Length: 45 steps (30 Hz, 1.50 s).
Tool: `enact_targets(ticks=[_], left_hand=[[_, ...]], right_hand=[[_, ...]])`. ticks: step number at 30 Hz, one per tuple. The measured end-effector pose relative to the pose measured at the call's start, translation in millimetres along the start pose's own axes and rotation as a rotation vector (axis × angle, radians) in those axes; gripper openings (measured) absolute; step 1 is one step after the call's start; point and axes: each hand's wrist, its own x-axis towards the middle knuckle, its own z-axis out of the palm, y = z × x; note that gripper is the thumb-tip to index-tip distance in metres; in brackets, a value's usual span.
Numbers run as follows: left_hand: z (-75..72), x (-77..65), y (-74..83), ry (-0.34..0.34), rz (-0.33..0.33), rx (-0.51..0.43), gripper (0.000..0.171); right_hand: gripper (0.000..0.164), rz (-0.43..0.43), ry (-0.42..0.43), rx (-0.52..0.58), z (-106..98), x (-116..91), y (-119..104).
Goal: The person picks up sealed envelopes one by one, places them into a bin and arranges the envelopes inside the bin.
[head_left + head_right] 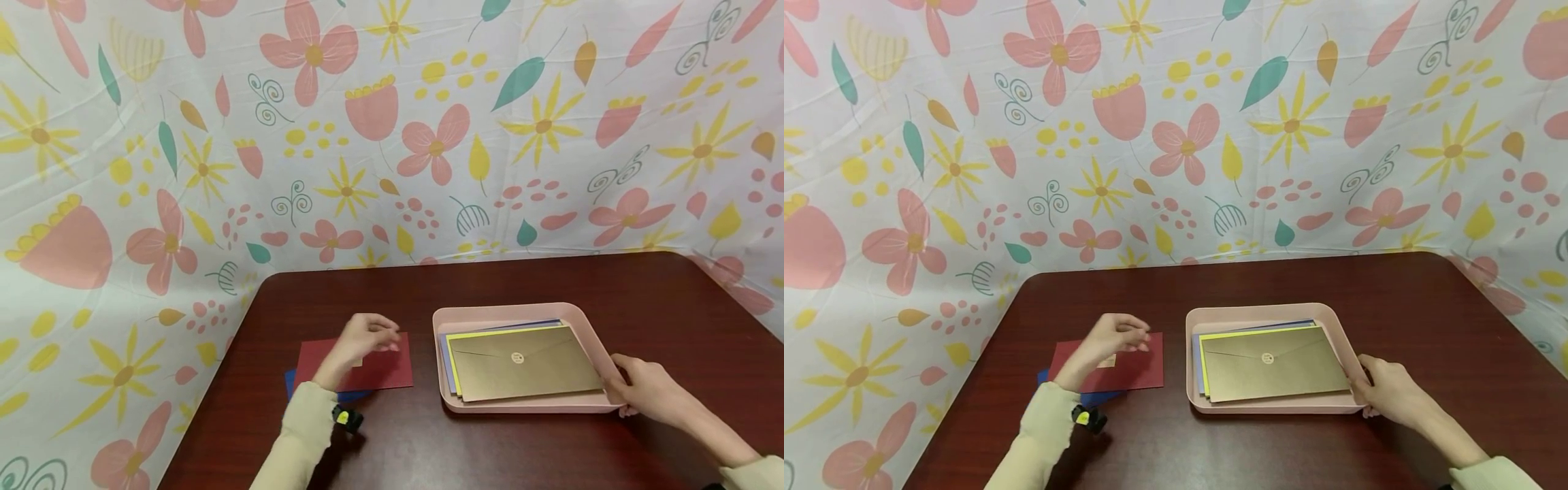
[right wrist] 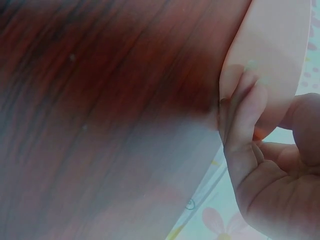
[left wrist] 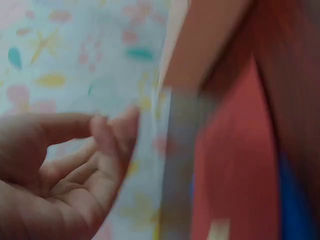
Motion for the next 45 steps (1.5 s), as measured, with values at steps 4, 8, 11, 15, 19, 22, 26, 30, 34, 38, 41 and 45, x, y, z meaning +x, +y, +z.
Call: enact_targets(ticks=[4, 8, 11, 15, 19, 22, 26, 30, 34, 38, 41, 45], left_hand=[[-42.9, -12.1, -21.5, 0.084, -0.034, 0.463, 0.03], [-79.6, -23.2, -45.5, 0.076, -0.108, 0.712, 0.059], [-99.6, -31.8, -54.0, 0.03, -0.139, 0.744, 0.077], [-113.3, -36.2, -59.6, -0.04, -0.168, 0.755, 0.087], [-117.7, -31.6, -64.9, -0.098, -0.174, 0.758, 0.084], [-118.5, -26.7, -68.9, -0.112, -0.176, 0.756, 0.08], [-120.1, -24.7, -73.5, -0.104, -0.198, 0.739, 0.073], [-125.5, -28.3, -76.1, -0.079, -0.208, 0.686, 0.057], [-135.7, -34.2, -76.5, -0.057, -0.145, 0.594, 0.034], [-146.6, -43.3, -78.7, -0.058, -0.053, 0.461, 0.022], [-151.9, -50.2, -81.4, -0.088, -0.034, 0.29, 0.022], [-155.2, -55.5, -83.0, -0.122, -0.044, 0.077, 0.031]], right_hand=[[0.013, -0.004, 0.005, 0.0, 1.1, -0.4, 0.5], [0.012, -0.004, -0.009, 0.02, 1.6, -0.3, -0.2], [0.008, 0.0, -0.017, 0.03, 1.8, 0.0, -0.6], [0.004, 0.004, -0.02, 0.02, 2.5, -0.6, 0.1], [0.004, 0.01, -0.03, 0.031, 3.4, -2.0, 1.7], [0.006, 0.019, -0.037, 0.052, 4.5, -3.3, 2.7], [0.007, 0.014, -0.033, 0.064, 6.3, -3.8, 3.2], [0.007, 0.001, -0.024, 0.051, 6.7, -3.0, 3.0], [0.007, 0.005, -0.03, 0.042, 5.2, -2.6, 2.9], [0.007, 0.01, -0.029, 0.051, 4.8, -2.5, 2.5], [0.007, 0.009, -0.023, 0.051, 5.6, -2.8, 2.2], [0.007, 0.009, -0.017, 0.041, 6.4, -3.0, 2.6]])
